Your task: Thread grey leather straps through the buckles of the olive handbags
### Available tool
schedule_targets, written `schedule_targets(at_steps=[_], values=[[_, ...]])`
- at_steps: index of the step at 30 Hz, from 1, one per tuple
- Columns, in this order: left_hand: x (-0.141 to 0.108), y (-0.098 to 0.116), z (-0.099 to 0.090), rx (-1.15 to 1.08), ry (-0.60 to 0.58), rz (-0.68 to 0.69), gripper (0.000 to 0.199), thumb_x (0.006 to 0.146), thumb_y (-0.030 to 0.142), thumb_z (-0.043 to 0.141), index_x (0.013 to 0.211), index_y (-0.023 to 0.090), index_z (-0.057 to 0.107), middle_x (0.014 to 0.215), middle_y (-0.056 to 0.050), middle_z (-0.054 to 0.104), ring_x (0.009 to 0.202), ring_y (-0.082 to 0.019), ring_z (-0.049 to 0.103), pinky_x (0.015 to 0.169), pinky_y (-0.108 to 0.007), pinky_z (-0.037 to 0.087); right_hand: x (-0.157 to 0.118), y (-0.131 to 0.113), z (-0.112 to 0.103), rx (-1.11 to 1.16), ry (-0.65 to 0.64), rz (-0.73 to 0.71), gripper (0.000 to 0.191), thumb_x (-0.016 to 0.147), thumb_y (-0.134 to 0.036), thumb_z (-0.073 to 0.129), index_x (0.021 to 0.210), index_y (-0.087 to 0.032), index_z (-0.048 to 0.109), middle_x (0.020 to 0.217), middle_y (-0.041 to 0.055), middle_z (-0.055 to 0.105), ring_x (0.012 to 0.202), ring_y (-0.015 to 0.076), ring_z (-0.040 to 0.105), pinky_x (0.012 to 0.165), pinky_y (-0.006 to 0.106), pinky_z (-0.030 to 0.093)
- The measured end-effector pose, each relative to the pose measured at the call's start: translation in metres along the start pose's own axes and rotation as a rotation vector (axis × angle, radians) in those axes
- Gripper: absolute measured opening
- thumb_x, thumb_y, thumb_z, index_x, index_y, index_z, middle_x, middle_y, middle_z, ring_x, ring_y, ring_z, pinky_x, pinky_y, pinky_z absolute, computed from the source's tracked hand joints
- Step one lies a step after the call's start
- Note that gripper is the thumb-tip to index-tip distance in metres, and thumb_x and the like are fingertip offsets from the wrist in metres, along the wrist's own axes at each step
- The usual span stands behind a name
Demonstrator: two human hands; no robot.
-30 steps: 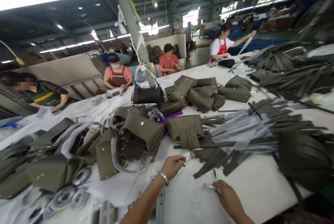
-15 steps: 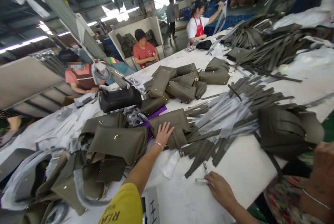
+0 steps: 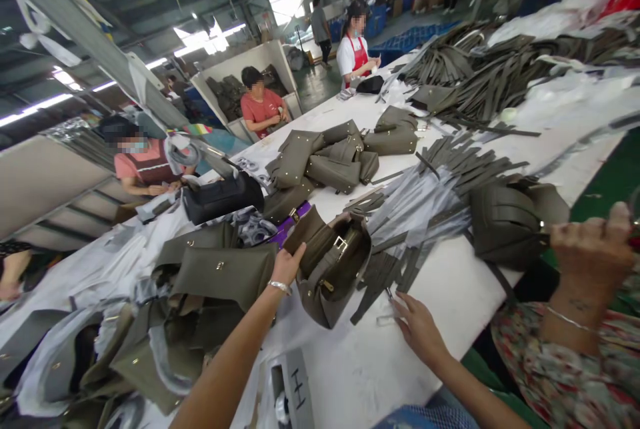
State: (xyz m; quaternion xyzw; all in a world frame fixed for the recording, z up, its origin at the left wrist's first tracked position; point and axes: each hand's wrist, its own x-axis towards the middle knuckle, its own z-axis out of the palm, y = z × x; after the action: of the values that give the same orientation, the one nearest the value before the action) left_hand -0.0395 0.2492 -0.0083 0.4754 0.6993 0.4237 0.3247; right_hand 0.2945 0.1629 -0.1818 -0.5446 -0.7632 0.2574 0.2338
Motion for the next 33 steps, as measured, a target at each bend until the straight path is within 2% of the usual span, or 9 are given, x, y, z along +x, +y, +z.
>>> schedule_targets(at_steps=[4, 8, 12, 15, 18, 21, 26, 29, 33], values=[[-0.06, -0.014, 0.003, -0.225, -0.119, -0.151, 0.04, 0.069, 0.042, 0.069, 0.095, 0.012, 0.07, 0.103, -0.011, 0.071, 0.099, -0.024, 0.063, 0.096, -0.034, 0.045, 0.007, -0.032, -0.032, 0.564, 0.067, 0.229, 0.047, 0.087, -0.046, 0.047, 0.13, -0.026, 0.047, 0.135, 0.0084, 0.049, 0.123, 0.0251, 0.045, 0.104, 0.046, 0.037], [-0.106, -0.033, 0.01, -0.305, -0.215, -0.267, 0.049, 0.069, 0.045, 0.07, 0.103, 0.009, 0.067, 0.105, -0.012, 0.07, 0.099, -0.024, 0.063, 0.096, -0.037, 0.046, 0.002, -0.068, -0.06, 1.141, -0.036, 0.5, 0.053, 0.089, -0.059, 0.031, 0.134, -0.032, 0.04, 0.145, 0.0039, 0.037, 0.126, 0.0254, 0.044, 0.094, 0.044, 0.047], [-0.133, -0.056, 0.018, -0.381, -0.382, -0.348, 0.052, 0.071, 0.045, 0.069, 0.109, 0.01, 0.064, 0.109, -0.012, 0.068, 0.1, -0.024, 0.063, 0.097, -0.038, 0.045, -0.039, -0.084, -0.061, 1.297, -0.183, 0.627, 0.054, 0.086, -0.061, 0.039, 0.135, -0.039, 0.035, 0.15, 0.0016, 0.027, 0.119, 0.0266, 0.051, 0.085, 0.044, 0.053], [-0.145, -0.073, 0.022, -0.369, -0.486, -0.403, 0.052, 0.069, 0.049, 0.069, 0.103, 0.01, 0.066, 0.105, -0.012, 0.07, 0.094, -0.025, 0.065, 0.092, -0.039, 0.048, -0.079, -0.085, -0.052, 1.197, -0.251, 0.685, 0.059, 0.084, -0.06, 0.045, 0.136, -0.035, 0.034, 0.147, 0.0073, 0.033, 0.108, 0.0257, 0.059, 0.082, 0.043, 0.055], [-0.153, -0.083, 0.023, -0.275, -0.39, -0.461, 0.054, 0.063, 0.05, 0.073, 0.097, 0.009, 0.068, 0.1, -0.013, 0.071, 0.091, -0.026, 0.066, 0.088, -0.039, 0.049, -0.105, -0.081, -0.051, 0.851, -0.23, 0.544, 0.06, 0.081, -0.054, 0.054, 0.134, -0.028, 0.041, 0.137, 0.0119, 0.044, 0.101, 0.0253, 0.063, 0.078, 0.042, 0.057], [-0.163, -0.085, 0.019, -0.128, -0.222, -0.429, 0.05, 0.062, 0.048, 0.074, 0.096, 0.011, 0.069, 0.096, -0.012, 0.072, 0.096, -0.027, 0.065, 0.088, -0.036, 0.049, -0.106, -0.082, -0.059, 0.501, -0.079, 0.208, 0.051, 0.084, -0.043, 0.052, 0.132, -0.028, 0.043, 0.136, 0.0098, 0.045, 0.107, 0.024, 0.059, 0.083, 0.04, 0.056], [-0.181, -0.084, 0.015, 0.06, -0.269, -0.371, 0.045, 0.07, 0.051, 0.064, 0.091, 0.011, 0.07, 0.08, -0.011, 0.073, 0.088, -0.029, 0.066, 0.081, -0.037, 0.05, -0.081, -0.101, -0.071, 0.179, 0.013, -0.109, 0.049, 0.088, -0.033, 0.049, 0.136, -0.029, 0.039, 0.141, 0.0064, 0.04, 0.129, 0.0241, 0.039, 0.106, 0.045, 0.038], [-0.19, -0.084, 0.016, 0.076, -0.286, -0.25, 0.047, 0.074, 0.05, 0.06, 0.102, 0.013, 0.066, 0.092, -0.01, 0.072, 0.092, -0.027, 0.065, 0.084, -0.038, 0.049, -0.07, -0.11, -0.07, 0.118, -0.007, -0.197, 0.049, 0.087, -0.031, 0.05, 0.135, -0.025, 0.041, 0.142, 0.0091, 0.038, 0.131, 0.0238, 0.036, 0.108, 0.046, 0.035], [-0.199, -0.082, 0.014, 0.096, -0.278, -0.104, 0.047, 0.079, 0.049, 0.054, 0.113, 0.018, 0.062, 0.111, -0.007, 0.067, 0.105, -0.025, 0.059, 0.094, -0.038, 0.043, -0.066, -0.108, -0.065, 0.045, -0.063, -0.341, 0.032, 0.084, -0.028, 0.056, 0.115, -0.021, 0.059, 0.146, 0.0122, 0.032, 0.134, 0.0283, 0.029, 0.108, 0.05, 0.032]])
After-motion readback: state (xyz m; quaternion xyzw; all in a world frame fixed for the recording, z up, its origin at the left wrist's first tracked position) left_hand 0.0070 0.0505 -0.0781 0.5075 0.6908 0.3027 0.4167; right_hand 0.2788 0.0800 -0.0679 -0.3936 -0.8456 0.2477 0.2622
